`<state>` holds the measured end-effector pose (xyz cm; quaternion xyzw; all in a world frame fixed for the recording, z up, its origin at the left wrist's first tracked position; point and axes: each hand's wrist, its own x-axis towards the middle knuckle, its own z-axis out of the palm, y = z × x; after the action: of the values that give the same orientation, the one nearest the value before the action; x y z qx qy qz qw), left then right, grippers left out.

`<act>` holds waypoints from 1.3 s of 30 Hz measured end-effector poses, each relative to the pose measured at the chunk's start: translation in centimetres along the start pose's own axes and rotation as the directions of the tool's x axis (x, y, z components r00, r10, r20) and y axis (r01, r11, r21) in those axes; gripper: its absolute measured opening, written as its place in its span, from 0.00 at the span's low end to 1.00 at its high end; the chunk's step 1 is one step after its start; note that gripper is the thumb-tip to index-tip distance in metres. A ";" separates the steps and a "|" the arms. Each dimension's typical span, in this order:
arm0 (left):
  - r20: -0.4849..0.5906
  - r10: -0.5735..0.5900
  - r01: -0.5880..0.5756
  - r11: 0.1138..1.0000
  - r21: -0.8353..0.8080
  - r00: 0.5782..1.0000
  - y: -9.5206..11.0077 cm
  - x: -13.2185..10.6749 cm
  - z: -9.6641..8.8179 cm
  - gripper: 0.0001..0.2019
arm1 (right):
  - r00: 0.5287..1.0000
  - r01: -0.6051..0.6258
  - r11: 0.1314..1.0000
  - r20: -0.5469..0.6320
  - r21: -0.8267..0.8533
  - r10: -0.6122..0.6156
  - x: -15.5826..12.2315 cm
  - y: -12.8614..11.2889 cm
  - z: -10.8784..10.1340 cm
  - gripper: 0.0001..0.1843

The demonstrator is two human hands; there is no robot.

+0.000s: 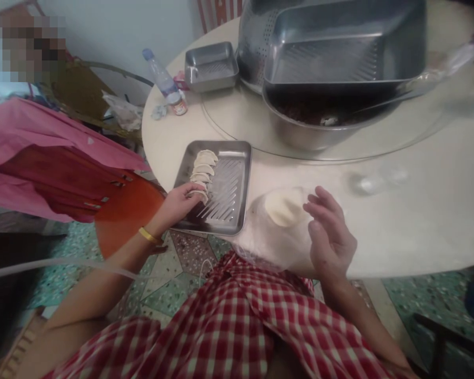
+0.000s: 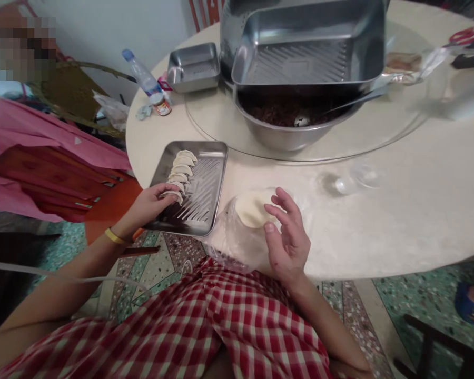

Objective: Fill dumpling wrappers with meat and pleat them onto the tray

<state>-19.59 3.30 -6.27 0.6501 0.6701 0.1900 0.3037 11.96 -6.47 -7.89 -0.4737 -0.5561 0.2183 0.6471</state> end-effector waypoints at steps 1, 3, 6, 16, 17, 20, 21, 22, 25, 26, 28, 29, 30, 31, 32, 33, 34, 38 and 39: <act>-0.007 0.023 -0.023 0.999 0.033 1.000 0.0 -0.1 -0.1 0.20 | 1.000 0.002 1.000 -0.002 0.001 -0.002 0.0 0.0 0.0 0.17; -0.017 0.077 -0.074 0.991 0.108 0.997 0.0 -0.3 -0.5 0.18 | 1.000 -0.005 1.000 -0.005 -0.004 0.005 0.0 0.0 -0.1 0.17; -0.004 0.148 -0.144 0.967 0.208 0.989 -0.4 -0.5 -1.1 0.16 | 1.000 -0.022 1.000 -0.012 -0.021 0.022 -0.1 0.1 -0.2 0.16; 0.248 0.392 -0.447 0.577 0.683 0.886 -0.9 0.8 -1.6 0.14 | 0.999 -0.021 1.000 -0.039 -0.005 0.021 -0.2 0.9 -0.8 0.17; 0.251 0.390 -0.446 0.567 0.692 0.886 -0.8 0.9 -1.5 0.14 | 0.999 -0.015 1.000 -0.044 -0.005 0.014 -0.2 0.9 -0.8 0.16; 0.236 0.399 -0.441 0.568 0.695 0.886 -0.7 1.0 -1.1 0.13 | 0.998 -0.019 1.000 -0.055 -0.013 0.018 -0.2 1.0 -0.9 0.16; 0.227 0.403 -0.437 0.570 0.696 0.887 -0.7 1.0 -1.1 0.13 | 0.998 -0.025 1.000 -0.058 -0.015 0.024 -0.2 1.1 -1.0 0.16; 0.217 0.406 -0.432 0.572 0.697 0.888 -0.7 1.0 -1.0 0.13 | 0.998 -0.033 0.999 -0.059 -0.015 0.032 -0.3 1.1 -1.1 0.16; 0.199 0.419 -0.430 0.579 0.693 0.886 -0.8 0.8 -1.1 0.12 | 0.997 -0.039 0.999 -0.069 -0.003 0.038 -0.4 1.4 -1.3 0.17; 0.196 0.426 -0.433 0.579 0.691 0.883 -0.8 0.7 -1.2 0.12 | 0.996 -0.037 0.999 -0.078 0.001 0.037 -0.4 1.5 -1.4 0.16; 0.196 0.440 -0.442 0.574 0.689 0.877 -0.7 0.6 -1.3 0.12 | 0.994 -0.036 0.999 -0.104 0.005 0.036 -0.2 1.6 -1.5 0.16; 0.193 0.444 -0.443 0.573 0.689 0.875 -0.7 0.5 -1.4 0.12 | 0.992 -0.037 0.999 -0.121 0.006 0.038 -0.1 1.6 -1.6 0.16; 0.188 0.447 -0.442 0.576 0.688 0.875 -0.6 0.5 -1.6 0.12 | 0.989 -0.041 0.999 -0.140 0.005 0.042 0.0 1.6 -1.7 0.15; 0.181 0.449 -0.440 0.582 0.685 0.875 -0.6 0.4 -1.7 0.12 | 0.986 -0.043 0.999 -0.159 0.003 0.043 0.2 1.7 -1.8 0.15; 0.173 0.451 -0.438 0.588 0.680 0.875 -0.5 0.4 -1.8 0.13 | 0.983 -0.044 0.999 -0.177 0.000 0.043 0.3 1.7 -2.0 0.14; 0.170 0.455 -0.440 0.595 0.673 0.874 -0.5 0.4 -2.0 0.13 | 0.980 -0.046 0.999 -0.193 -0.005 0.044 0.4 1.7 -2.1 0.14; 0.171 0.460 -0.446 0.599 0.665 0.872 -0.5 0.4 -2.2 0.14 | 0.977 -0.051 0.999 -0.206 -0.013 0.047 0.6 1.8 -2.2 0.13; 0.189 0.477 -0.476 0.600 0.643 0.858 -0.5 0.7 -2.6 0.17 | 0.973 -0.074 0.997 -0.224 -0.035 0.064 0.7 2.2 -2.5 0.12; 0.190 0.480 -0.479 0.600 0.641 0.856 -0.5 0.8 -2.7 0.17 | 0.972 -0.078 0.996 -0.224 -0.035 0.068 0.7 2.3 -2.5 0.12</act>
<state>-21.67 4.38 -4.71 0.8696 0.4935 0.0119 -0.0128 15.07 -5.81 -9.31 -0.5290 -0.4671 0.1754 0.6864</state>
